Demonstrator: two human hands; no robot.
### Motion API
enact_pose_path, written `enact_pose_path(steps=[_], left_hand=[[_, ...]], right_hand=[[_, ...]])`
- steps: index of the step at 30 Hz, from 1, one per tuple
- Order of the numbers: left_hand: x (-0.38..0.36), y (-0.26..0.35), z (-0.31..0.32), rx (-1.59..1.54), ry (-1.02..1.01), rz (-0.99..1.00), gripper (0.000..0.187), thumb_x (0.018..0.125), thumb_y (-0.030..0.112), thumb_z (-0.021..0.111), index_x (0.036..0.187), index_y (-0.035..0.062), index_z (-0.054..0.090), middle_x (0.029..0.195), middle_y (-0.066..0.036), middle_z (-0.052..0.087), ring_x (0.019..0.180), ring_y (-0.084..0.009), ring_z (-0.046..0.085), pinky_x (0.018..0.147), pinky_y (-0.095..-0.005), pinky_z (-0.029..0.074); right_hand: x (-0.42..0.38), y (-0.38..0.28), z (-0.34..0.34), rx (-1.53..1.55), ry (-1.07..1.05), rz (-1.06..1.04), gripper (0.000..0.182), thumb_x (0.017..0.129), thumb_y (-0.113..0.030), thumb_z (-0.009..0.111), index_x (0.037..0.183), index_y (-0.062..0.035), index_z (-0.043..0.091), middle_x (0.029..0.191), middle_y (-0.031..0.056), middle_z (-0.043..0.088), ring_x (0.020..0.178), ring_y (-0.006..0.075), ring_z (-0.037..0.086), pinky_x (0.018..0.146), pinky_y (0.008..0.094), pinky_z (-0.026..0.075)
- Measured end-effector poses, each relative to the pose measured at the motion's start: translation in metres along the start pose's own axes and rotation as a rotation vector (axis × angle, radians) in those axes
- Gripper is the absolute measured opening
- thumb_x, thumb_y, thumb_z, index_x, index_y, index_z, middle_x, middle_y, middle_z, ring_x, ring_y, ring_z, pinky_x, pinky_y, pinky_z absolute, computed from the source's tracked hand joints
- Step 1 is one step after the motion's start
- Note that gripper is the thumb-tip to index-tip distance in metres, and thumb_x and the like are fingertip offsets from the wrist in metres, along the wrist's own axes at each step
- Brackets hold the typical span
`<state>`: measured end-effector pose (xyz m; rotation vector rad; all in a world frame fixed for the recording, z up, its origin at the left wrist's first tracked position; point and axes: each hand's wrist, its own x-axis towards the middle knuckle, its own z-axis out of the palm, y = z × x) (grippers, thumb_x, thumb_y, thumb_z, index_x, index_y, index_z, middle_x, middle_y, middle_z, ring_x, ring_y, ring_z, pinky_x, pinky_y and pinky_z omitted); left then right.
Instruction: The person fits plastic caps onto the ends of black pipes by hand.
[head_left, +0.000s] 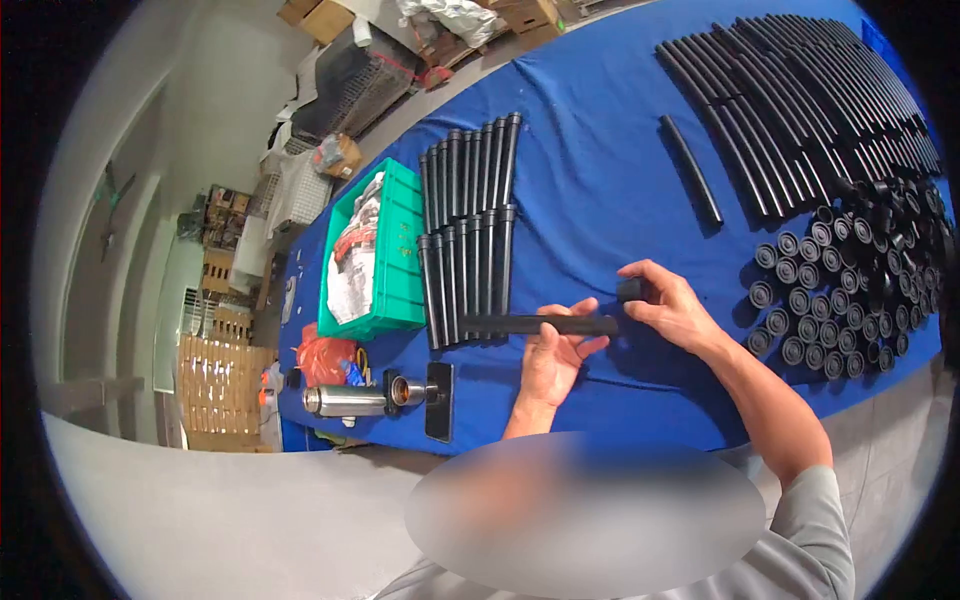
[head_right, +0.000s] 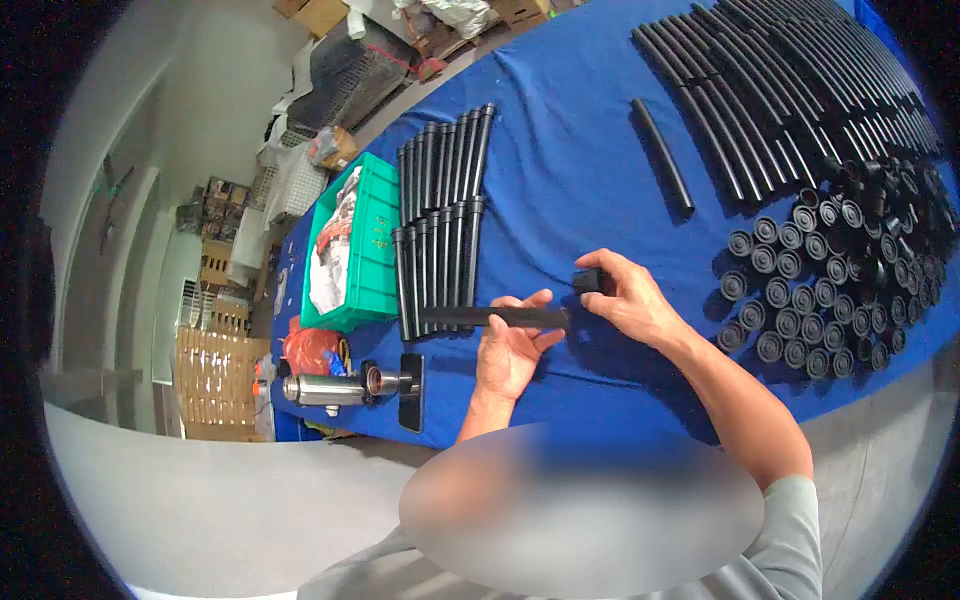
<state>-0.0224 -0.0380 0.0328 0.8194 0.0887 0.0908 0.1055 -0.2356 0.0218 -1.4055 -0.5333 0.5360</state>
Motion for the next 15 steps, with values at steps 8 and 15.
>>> enact_pose_path(steps=[8, 15], left_hand=[[0.050, -0.021, -0.022, -0.053, 0.084, 0.069, 0.027, 0.094, 0.008, 0.072, 0.118, 0.0119, 0.058, 0.124, -0.024, 0.068, 0.107, -0.0327, 0.072, 0.093, -0.0484, 0.062], [0.047, -0.023, -0.017, 0.043, 0.070, 0.084, 0.021, 0.099, 0.014, 0.066, 0.118, 0.0137, 0.060, 0.124, -0.021, 0.069, 0.110, -0.0358, 0.071, 0.094, -0.0525, 0.061]], right_hand=[[0.002, -0.003, -0.003, 0.170, -0.060, 0.091, 0.037, 0.092, -0.004, 0.069, 0.127, -0.0011, 0.056, 0.099, 0.0009, 0.060, 0.089, 0.0083, 0.059, 0.077, 0.0258, 0.051], [0.002, -0.001, -0.004, 0.124, -0.080, 0.032, 0.040, 0.094, -0.008, 0.070, 0.130, 0.0010, 0.055, 0.102, 0.0019, 0.060, 0.088, 0.0082, 0.058, 0.077, 0.0265, 0.051]])
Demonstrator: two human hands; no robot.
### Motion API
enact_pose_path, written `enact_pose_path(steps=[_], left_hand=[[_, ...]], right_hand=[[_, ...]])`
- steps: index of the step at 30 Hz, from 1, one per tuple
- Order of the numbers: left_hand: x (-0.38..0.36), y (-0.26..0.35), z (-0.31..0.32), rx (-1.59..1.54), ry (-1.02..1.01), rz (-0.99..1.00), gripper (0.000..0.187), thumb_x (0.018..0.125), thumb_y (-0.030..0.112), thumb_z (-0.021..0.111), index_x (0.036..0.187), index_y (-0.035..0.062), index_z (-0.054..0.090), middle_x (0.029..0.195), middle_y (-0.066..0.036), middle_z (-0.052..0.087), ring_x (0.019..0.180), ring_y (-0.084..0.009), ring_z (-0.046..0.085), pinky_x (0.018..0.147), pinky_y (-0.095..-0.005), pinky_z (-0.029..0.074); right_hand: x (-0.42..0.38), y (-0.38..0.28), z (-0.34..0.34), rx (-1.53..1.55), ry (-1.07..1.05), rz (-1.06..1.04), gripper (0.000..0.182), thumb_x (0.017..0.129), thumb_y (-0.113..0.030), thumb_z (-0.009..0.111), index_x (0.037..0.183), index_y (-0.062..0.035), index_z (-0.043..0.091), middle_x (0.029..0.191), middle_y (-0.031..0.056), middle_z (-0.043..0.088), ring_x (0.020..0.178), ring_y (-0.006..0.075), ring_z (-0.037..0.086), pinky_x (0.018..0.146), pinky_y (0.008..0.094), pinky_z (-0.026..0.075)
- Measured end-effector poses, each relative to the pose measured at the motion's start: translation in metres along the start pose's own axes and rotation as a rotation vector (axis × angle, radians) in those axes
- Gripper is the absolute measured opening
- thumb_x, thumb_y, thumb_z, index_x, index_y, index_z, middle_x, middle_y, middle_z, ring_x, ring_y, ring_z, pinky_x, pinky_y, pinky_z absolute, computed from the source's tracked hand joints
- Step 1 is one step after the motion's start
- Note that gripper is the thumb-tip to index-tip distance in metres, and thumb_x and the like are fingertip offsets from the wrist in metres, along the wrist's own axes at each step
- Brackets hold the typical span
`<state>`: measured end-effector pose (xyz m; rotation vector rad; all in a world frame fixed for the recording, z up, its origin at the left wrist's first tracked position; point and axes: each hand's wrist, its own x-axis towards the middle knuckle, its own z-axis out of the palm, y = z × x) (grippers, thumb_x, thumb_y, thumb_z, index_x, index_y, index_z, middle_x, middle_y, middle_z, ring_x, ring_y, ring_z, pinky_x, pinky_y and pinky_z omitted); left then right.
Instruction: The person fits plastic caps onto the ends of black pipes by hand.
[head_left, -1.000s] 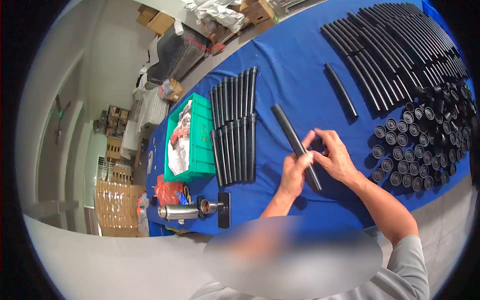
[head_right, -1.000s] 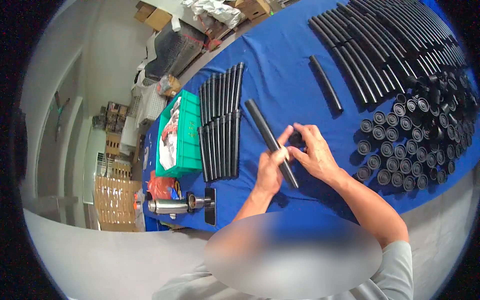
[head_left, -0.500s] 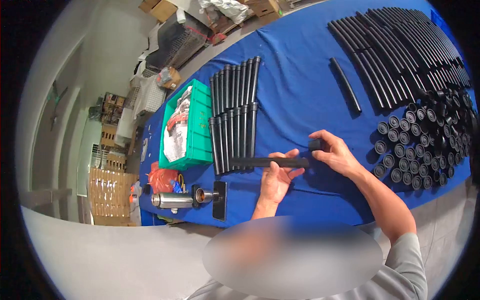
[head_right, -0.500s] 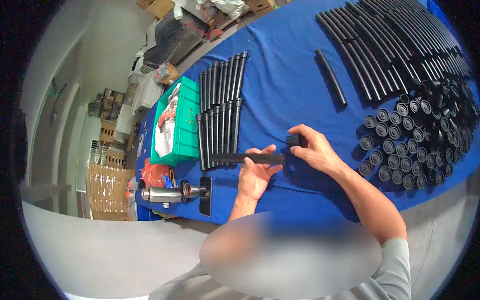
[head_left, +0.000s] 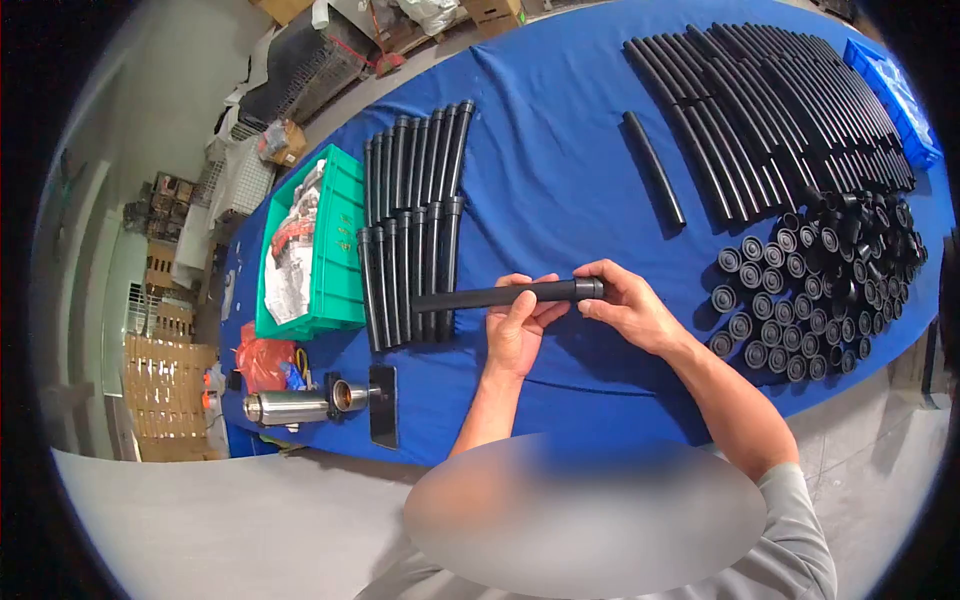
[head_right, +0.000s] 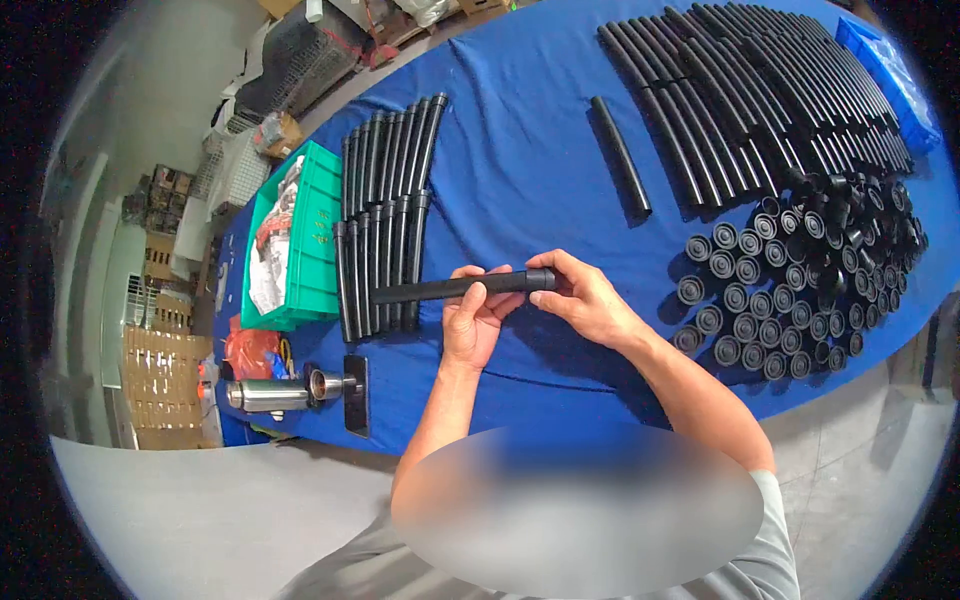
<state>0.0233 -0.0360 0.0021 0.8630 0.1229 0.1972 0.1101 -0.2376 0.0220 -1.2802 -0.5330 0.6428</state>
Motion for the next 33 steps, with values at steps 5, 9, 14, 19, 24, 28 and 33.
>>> enact_pose_path(steps=[5, 9, 14, 19, 24, 28, 33], left_hand=[[0.001, 0.003, 0.003, -0.041, -0.011, -0.030, 0.021, 0.099, 0.011, 0.065, 0.118, 0.0118, 0.057, 0.121, -0.025, 0.069, 0.109, -0.0361, 0.071, 0.094, -0.0520, 0.062], [0.001, 0.004, 0.005, -0.041, 0.002, -0.033, 0.023, 0.097, 0.009, 0.067, 0.117, 0.0105, 0.057, 0.118, -0.025, 0.069, 0.108, -0.0344, 0.072, 0.093, -0.0501, 0.062], [-0.001, 0.004, 0.007, -0.009, 0.035, -0.030, 0.022, 0.097, 0.009, 0.067, 0.117, 0.0100, 0.057, 0.116, -0.024, 0.070, 0.107, -0.0346, 0.072, 0.092, -0.0502, 0.062], [0.000, 0.001, 0.007, 0.005, 0.050, -0.026, 0.021, 0.098, 0.011, 0.066, 0.117, 0.0100, 0.057, 0.116, -0.025, 0.070, 0.107, -0.0361, 0.072, 0.093, -0.0529, 0.061], [0.001, 0.005, 0.007, 0.017, 0.047, -0.043, 0.022, 0.097, 0.012, 0.068, 0.116, 0.0095, 0.058, 0.113, -0.023, 0.071, 0.107, -0.0350, 0.072, 0.094, -0.0519, 0.061], [0.004, 0.005, 0.006, 0.046, 0.022, -0.053, 0.024, 0.097, 0.017, 0.071, 0.115, 0.0090, 0.059, 0.117, -0.022, 0.070, 0.112, -0.0336, 0.070, 0.096, -0.0500, 0.060], [0.010, 0.006, -0.008, 0.065, -0.098, -0.079, 0.029, 0.097, 0.021, 0.071, 0.120, 0.0091, 0.058, 0.128, -0.021, 0.065, 0.122, -0.0343, 0.064, 0.098, -0.0484, 0.060]], right_hand=[[-0.003, -0.001, 0.006, -0.170, 0.049, -0.028, 0.040, 0.094, -0.010, 0.072, 0.129, 0.0011, 0.057, 0.098, 0.0044, 0.061, 0.081, 0.0102, 0.058, 0.072, 0.0287, 0.051], [-0.004, -0.006, 0.007, -0.323, 0.067, -0.038, 0.040, 0.093, -0.012, 0.072, 0.128, -0.0007, 0.059, 0.097, 0.0079, 0.061, 0.077, 0.0142, 0.059, 0.071, 0.0310, 0.050], [-0.005, -0.004, 0.008, -0.420, 0.062, -0.110, 0.039, 0.093, -0.015, 0.072, 0.128, -0.0018, 0.059, 0.100, 0.0117, 0.063, 0.082, 0.0226, 0.062, 0.072, 0.0355, 0.051], [-0.003, -0.014, 0.010, -0.507, 0.048, -0.137, 0.039, 0.094, -0.016, 0.071, 0.128, -0.0016, 0.059, 0.105, 0.0143, 0.063, 0.088, 0.0286, 0.064, 0.074, 0.0384, 0.052], [-0.003, -0.014, 0.010, -0.556, 0.036, -0.155, 0.039, 0.093, -0.016, 0.071, 0.127, -0.0010, 0.059, 0.105, 0.0149, 0.063, 0.090, 0.0284, 0.065, 0.076, 0.0379, 0.053], [-0.004, -0.007, 0.010, -0.480, 0.082, -0.135, 0.039, 0.093, -0.016, 0.072, 0.126, 0.0007, 0.059, 0.097, 0.0124, 0.065, 0.082, 0.0222, 0.065, 0.072, 0.0353, 0.053], [-0.003, -0.014, 0.010, -0.213, 0.038, 0.059, 0.036, 0.094, -0.018, 0.073, 0.122, 0.0014, 0.060, 0.082, 0.0032, 0.062, 0.071, 0.0106, 0.061, 0.064, 0.0283, 0.051]])
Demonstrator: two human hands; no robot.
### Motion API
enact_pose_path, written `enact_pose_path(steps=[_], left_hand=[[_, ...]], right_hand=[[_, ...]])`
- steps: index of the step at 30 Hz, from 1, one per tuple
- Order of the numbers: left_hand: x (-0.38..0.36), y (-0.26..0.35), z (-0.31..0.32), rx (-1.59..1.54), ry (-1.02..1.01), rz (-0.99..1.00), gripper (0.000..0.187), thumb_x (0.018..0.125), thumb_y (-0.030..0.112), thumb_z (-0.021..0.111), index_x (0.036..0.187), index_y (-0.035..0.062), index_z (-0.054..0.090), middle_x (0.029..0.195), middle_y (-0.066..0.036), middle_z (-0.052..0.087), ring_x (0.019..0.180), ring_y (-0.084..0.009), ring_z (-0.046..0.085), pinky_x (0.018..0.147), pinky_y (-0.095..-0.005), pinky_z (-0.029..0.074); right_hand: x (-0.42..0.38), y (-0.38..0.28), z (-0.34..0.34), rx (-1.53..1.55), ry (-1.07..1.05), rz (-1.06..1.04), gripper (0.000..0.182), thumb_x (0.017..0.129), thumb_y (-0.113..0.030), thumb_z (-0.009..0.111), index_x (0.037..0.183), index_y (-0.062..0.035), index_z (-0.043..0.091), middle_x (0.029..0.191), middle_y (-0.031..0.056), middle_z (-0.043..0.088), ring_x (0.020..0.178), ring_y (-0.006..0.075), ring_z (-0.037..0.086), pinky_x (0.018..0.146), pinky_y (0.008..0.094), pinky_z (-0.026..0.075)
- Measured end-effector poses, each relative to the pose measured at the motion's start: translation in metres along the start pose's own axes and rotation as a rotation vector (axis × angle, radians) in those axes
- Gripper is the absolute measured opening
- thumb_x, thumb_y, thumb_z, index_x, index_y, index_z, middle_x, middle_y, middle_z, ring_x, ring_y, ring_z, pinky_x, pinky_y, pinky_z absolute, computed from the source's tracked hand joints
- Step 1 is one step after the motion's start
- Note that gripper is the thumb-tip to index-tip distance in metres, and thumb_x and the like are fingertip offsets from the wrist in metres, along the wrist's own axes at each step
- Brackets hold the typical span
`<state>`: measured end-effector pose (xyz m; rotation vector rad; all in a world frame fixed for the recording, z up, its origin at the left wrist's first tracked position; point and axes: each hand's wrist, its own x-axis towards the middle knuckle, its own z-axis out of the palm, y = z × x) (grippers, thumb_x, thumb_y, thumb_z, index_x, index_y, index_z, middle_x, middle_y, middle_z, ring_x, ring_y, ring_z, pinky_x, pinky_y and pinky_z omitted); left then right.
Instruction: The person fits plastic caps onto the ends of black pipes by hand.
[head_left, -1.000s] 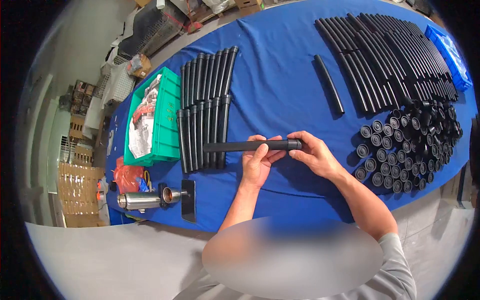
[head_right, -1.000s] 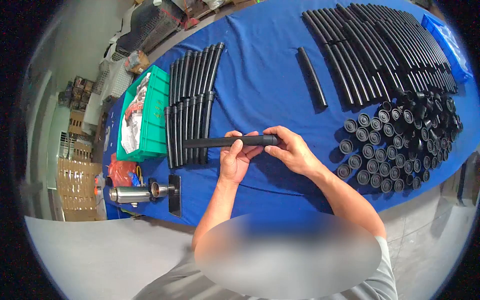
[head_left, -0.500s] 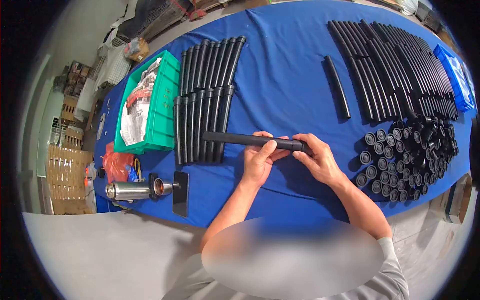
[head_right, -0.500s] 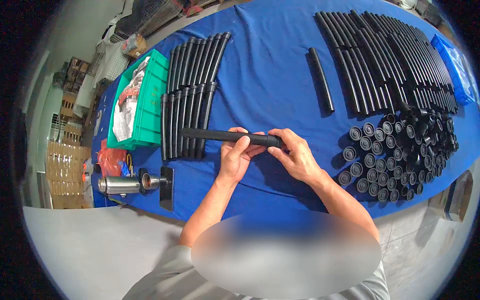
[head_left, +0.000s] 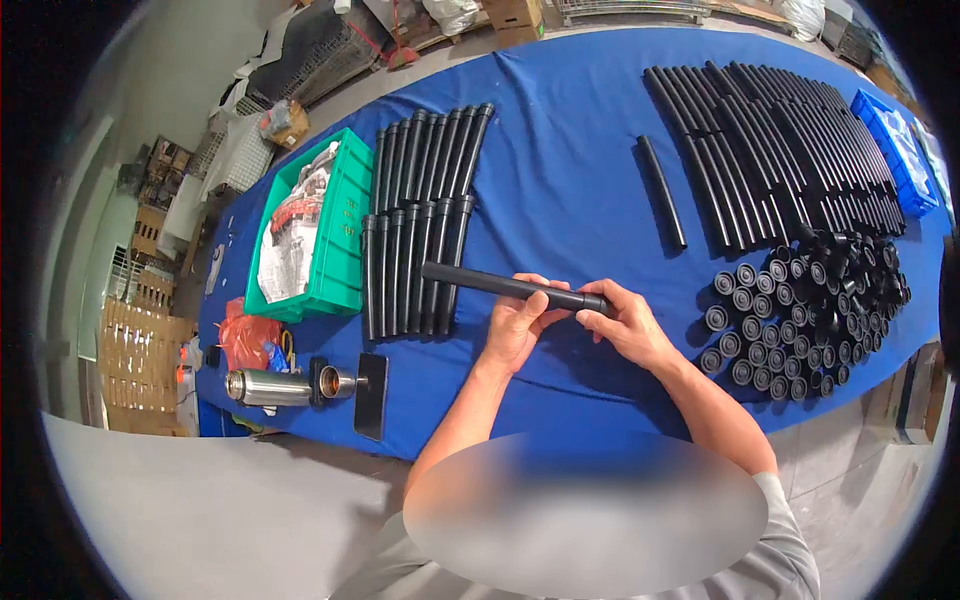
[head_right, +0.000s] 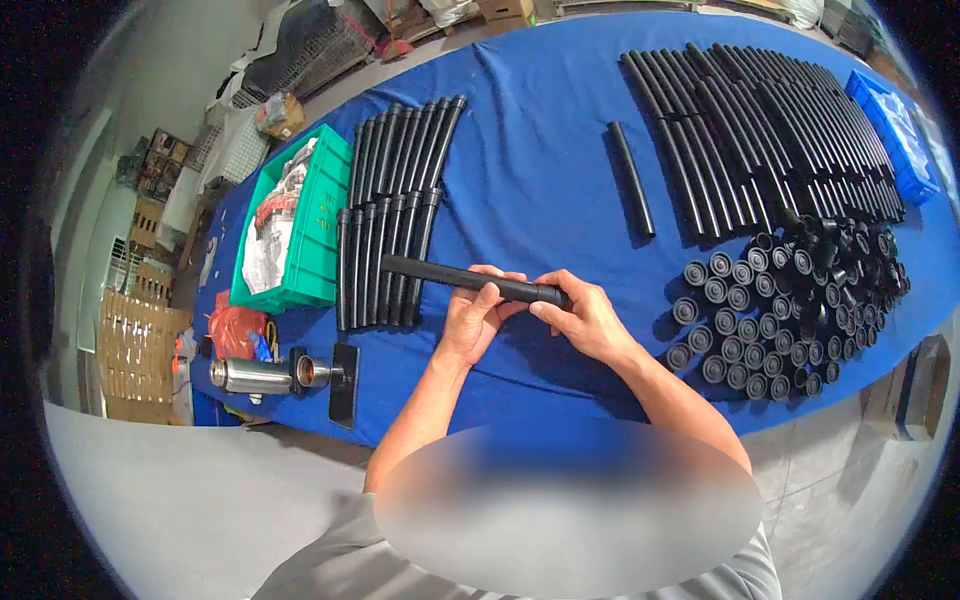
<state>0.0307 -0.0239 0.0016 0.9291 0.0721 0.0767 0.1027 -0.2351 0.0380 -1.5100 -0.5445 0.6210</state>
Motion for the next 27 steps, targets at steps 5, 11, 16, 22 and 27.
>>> enact_pose_path(steps=[5, 11, 16, 22, 27], left_hand=[[-0.015, 0.021, -0.007, -0.146, 0.059, 0.018, 0.026, 0.100, 0.019, 0.066, 0.123, 0.0100, 0.057, 0.130, -0.021, 0.065, 0.124, -0.0382, 0.062, 0.100, -0.0495, 0.059], [-0.023, 0.010, -0.017, -0.196, 0.060, 0.070, 0.023, 0.101, 0.018, 0.065, 0.121, 0.0118, 0.058, 0.127, -0.022, 0.066, 0.124, -0.0402, 0.062, 0.099, -0.0501, 0.060], [-0.025, 0.008, -0.016, -0.220, 0.108, 0.086, 0.023, 0.100, 0.018, 0.066, 0.120, 0.0120, 0.060, 0.124, -0.022, 0.068, 0.120, -0.0391, 0.065, 0.094, -0.0483, 0.062], [-0.028, 0.011, -0.018, -0.240, 0.076, 0.070, 0.024, 0.100, 0.018, 0.065, 0.122, 0.0111, 0.060, 0.126, -0.023, 0.067, 0.122, -0.0398, 0.064, 0.096, -0.0496, 0.061], [-0.025, 0.007, -0.016, -0.240, 0.094, 0.095, 0.022, 0.100, 0.015, 0.065, 0.120, 0.0102, 0.059, 0.126, -0.023, 0.066, 0.123, -0.0403, 0.063, 0.097, -0.0497, 0.061]], right_hand=[[-0.001, 0.004, -0.005, -0.033, -0.006, 0.009, 0.033, 0.095, -0.018, 0.072, 0.120, 0.0011, 0.061, 0.080, 0.0019, 0.062, 0.068, 0.0084, 0.060, 0.062, 0.0264, 0.050], [-0.001, 0.006, 0.003, -0.073, 0.012, -0.043, 0.033, 0.095, -0.018, 0.072, 0.117, 0.0029, 0.061, 0.082, 0.0061, 0.064, 0.068, 0.0117, 0.066, 0.059, 0.0286, 0.052], [-0.002, 0.010, 0.013, -0.127, 0.093, -0.174, 0.034, 0.095, -0.019, 0.072, 0.117, 0.0043, 0.060, 0.088, 0.0115, 0.065, 0.068, 0.0155, 0.069, 0.058, 0.0304, 0.053], [-0.002, 0.003, 0.004, -0.290, -0.014, -0.270, 0.028, 0.095, -0.013, 0.070, 0.116, 0.0031, 0.060, 0.090, 0.0115, 0.065, 0.071, 0.0153, 0.069, 0.062, 0.0289, 0.055], [0.000, 0.012, 0.010, -0.301, 0.104, -0.309, 0.028, 0.095, -0.013, 0.071, 0.115, 0.0023, 0.060, 0.088, 0.0113, 0.064, 0.069, 0.0156, 0.068, 0.060, 0.0297, 0.054]])
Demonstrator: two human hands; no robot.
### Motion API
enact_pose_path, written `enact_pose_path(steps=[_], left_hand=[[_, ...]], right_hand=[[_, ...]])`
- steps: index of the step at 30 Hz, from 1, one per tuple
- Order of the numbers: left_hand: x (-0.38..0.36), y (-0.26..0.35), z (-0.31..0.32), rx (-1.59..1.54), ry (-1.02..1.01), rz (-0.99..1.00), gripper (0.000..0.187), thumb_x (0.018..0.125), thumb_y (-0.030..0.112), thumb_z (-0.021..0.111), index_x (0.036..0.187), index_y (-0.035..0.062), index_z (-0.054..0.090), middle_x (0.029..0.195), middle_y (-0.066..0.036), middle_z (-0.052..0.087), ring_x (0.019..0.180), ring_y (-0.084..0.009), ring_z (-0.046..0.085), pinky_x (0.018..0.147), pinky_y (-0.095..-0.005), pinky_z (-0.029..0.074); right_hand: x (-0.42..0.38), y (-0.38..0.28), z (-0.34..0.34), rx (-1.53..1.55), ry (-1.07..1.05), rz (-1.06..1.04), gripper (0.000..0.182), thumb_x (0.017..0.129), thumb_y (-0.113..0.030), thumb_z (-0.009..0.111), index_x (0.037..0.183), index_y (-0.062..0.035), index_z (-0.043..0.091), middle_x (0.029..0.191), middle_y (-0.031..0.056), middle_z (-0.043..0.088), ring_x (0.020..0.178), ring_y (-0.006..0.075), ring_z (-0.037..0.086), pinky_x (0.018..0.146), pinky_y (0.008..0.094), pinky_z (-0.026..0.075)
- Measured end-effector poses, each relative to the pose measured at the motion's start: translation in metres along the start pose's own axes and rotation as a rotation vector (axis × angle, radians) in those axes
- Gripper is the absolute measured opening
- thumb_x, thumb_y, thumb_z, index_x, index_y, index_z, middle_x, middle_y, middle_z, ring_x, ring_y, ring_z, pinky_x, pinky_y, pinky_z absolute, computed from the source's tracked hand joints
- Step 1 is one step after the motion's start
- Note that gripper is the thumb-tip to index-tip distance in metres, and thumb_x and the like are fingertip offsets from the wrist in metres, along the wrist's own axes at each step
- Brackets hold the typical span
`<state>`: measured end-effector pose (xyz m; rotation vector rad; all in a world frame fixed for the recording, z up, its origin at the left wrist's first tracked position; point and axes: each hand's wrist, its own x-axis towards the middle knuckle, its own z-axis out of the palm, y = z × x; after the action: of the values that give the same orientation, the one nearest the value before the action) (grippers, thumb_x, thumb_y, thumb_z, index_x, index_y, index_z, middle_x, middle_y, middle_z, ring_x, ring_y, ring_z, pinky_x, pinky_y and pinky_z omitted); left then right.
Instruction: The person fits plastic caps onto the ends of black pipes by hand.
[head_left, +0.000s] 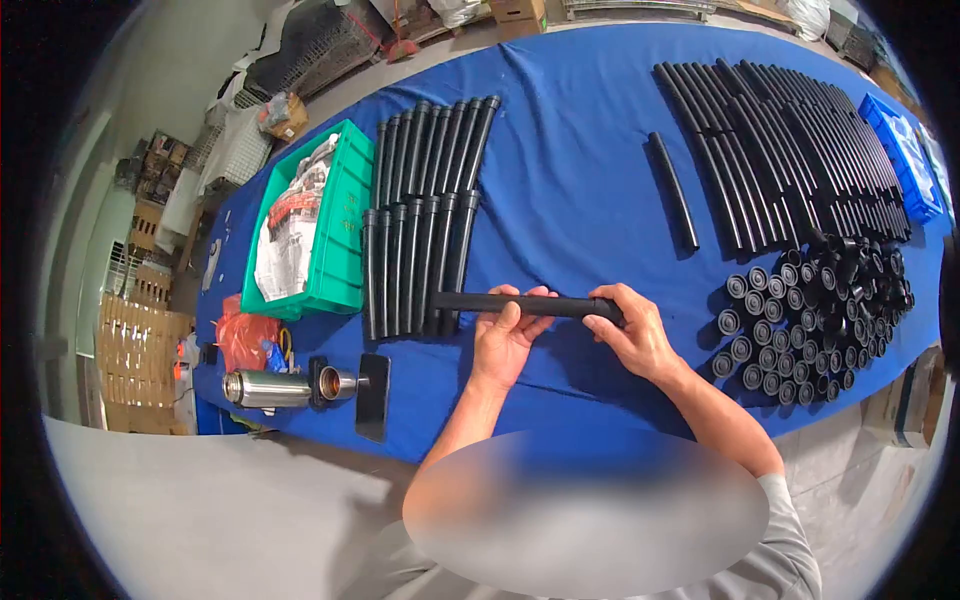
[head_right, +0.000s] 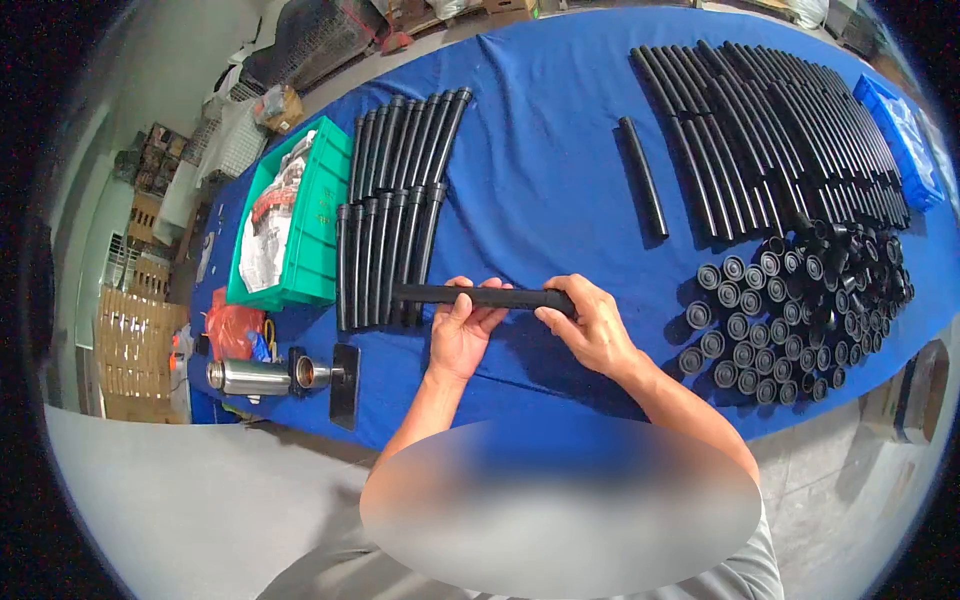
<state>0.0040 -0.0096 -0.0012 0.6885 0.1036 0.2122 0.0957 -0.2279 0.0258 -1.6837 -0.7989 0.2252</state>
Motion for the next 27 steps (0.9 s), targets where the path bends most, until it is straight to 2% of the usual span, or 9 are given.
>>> enact_pose_path(steps=[1, 7, 10, 13, 16, 19, 22, 25, 27], left_hand=[[-0.001, 0.000, -0.001, -0.007, 0.000, -0.004, 0.021, 0.100, 0.015, 0.065, 0.120, 0.0102, 0.059, 0.126, -0.023, 0.066, 0.124, -0.0403, 0.062, 0.097, -0.0497, 0.061], [-0.001, 0.000, 0.004, 0.017, -0.025, -0.004, 0.021, 0.100, 0.013, 0.064, 0.120, 0.0104, 0.059, 0.126, -0.022, 0.066, 0.123, -0.0395, 0.063, 0.097, -0.0491, 0.061], [-0.001, 0.001, 0.004, 0.028, -0.030, -0.009, 0.020, 0.101, 0.014, 0.063, 0.121, 0.0100, 0.059, 0.127, -0.022, 0.066, 0.124, -0.0389, 0.062, 0.098, -0.0489, 0.060], [0.000, 0.004, 0.008, 0.011, 0.007, -0.033, 0.021, 0.102, 0.015, 0.062, 0.121, 0.0094, 0.059, 0.128, -0.021, 0.066, 0.126, -0.0388, 0.061, 0.099, -0.0494, 0.059], [0.001, 0.002, 0.005, -0.002, 0.018, -0.029, 0.021, 0.102, 0.015, 0.062, 0.121, 0.0087, 0.060, 0.128, -0.021, 0.065, 0.128, -0.0388, 0.060, 0.101, -0.0502, 0.058], [0.001, 0.001, 0.003, -0.002, -0.022, -0.025, 0.020, 0.102, 0.015, 0.062, 0.121, 0.0086, 0.060, 0.129, -0.021, 0.065, 0.128, -0.0390, 0.060, 0.102, -0.0507, 0.058], [-0.001, 0.002, 0.002, -0.001, -0.034, -0.039, 0.021, 0.101, 0.014, 0.062, 0.121, 0.0088, 0.060, 0.129, -0.021, 0.065, 0.128, -0.0391, 0.060, 0.102, -0.0508, 0.058], [0.000, 0.002, 0.001, -0.003, -0.044, -0.042, 0.021, 0.100, 0.014, 0.063, 0.121, 0.0089, 0.060, 0.129, -0.021, 0.065, 0.128, -0.0392, 0.060, 0.103, -0.0510, 0.057], [0.000, 0.002, 0.001, -0.004, -0.045, -0.033, 0.022, 0.100, 0.014, 0.064, 0.120, 0.0089, 0.060, 0.128, -0.020, 0.065, 0.128, -0.0391, 0.060, 0.104, -0.0511, 0.057]], right_hand=[[0.000, -0.001, 0.002, 0.018, 0.013, 0.006, 0.028, 0.095, -0.014, 0.071, 0.115, 0.0022, 0.060, 0.087, 0.0111, 0.064, 0.069, 0.0155, 0.067, 0.059, 0.0298, 0.053], [0.001, -0.004, -0.006, -0.243, -0.011, -0.090, 0.030, 0.092, -0.014, 0.074, 0.115, 0.0005, 0.061, 0.092, 0.0135, 0.064, 0.079, 0.0267, 0.067, 0.069, 0.0375, 0.053], [0.001, -0.002, -0.006, -0.182, -0.021, -0.089, 0.033, 0.091, -0.017, 0.075, 0.115, 0.0000, 0.061, 0.092, 0.0160, 0.061, 0.080, 0.0337, 0.062, 0.070, 0.0415, 0.050], [0.001, -0.003, -0.003, -0.139, 0.024, -0.100, 0.035, 0.090, -0.017, 0.076, 0.116, 0.0002, 0.061, 0.094, 0.0161, 0.060, 0.082, 0.0327, 0.063, 0.070, 0.0413, 0.050], [0.002, -0.004, -0.005, -0.114, 0.027, -0.048, 0.037, 0.089, -0.019, 0.077, 0.116, 0.0016, 0.061, 0.089, 0.0134, 0.064, 0.079, 0.0259, 0.066, 0.069, 0.0388, 0.051], [0.000, -0.007, -0.006, 0.183, -0.036, 0.278, 0.037, 0.090, -0.020, 0.077, 0.114, 0.0025, 0.060, 0.082, 0.0097, 0.068, 0.073, 0.0173, 0.068, 0.065, 0.0338, 0.053], [0.000, -0.003, -0.004, 0.270, -0.107, 0.290, 0.036, 0.092, -0.022, 0.077, 0.112, 0.0023, 0.059, 0.075, 0.0071, 0.068, 0.069, 0.0128, 0.068, 0.060, 0.0297, 0.053], [0.001, -0.003, -0.009, 0.264, -0.156, 0.290, 0.034, 0.093, -0.022, 0.076, 0.111, 0.0012, 0.060, 0.075, 0.0069, 0.067, 0.068, 0.0129, 0.068, 0.059, 0.0290, 0.052], [-0.001, -0.001, -0.003, 0.291, -0.099, 0.283, 0.033, 0.092, -0.021, 0.076, 0.111, 0.0013, 0.060, 0.075, 0.0069, 0.067, 0.067, 0.0132, 0.068, 0.060, 0.0295, 0.053]])
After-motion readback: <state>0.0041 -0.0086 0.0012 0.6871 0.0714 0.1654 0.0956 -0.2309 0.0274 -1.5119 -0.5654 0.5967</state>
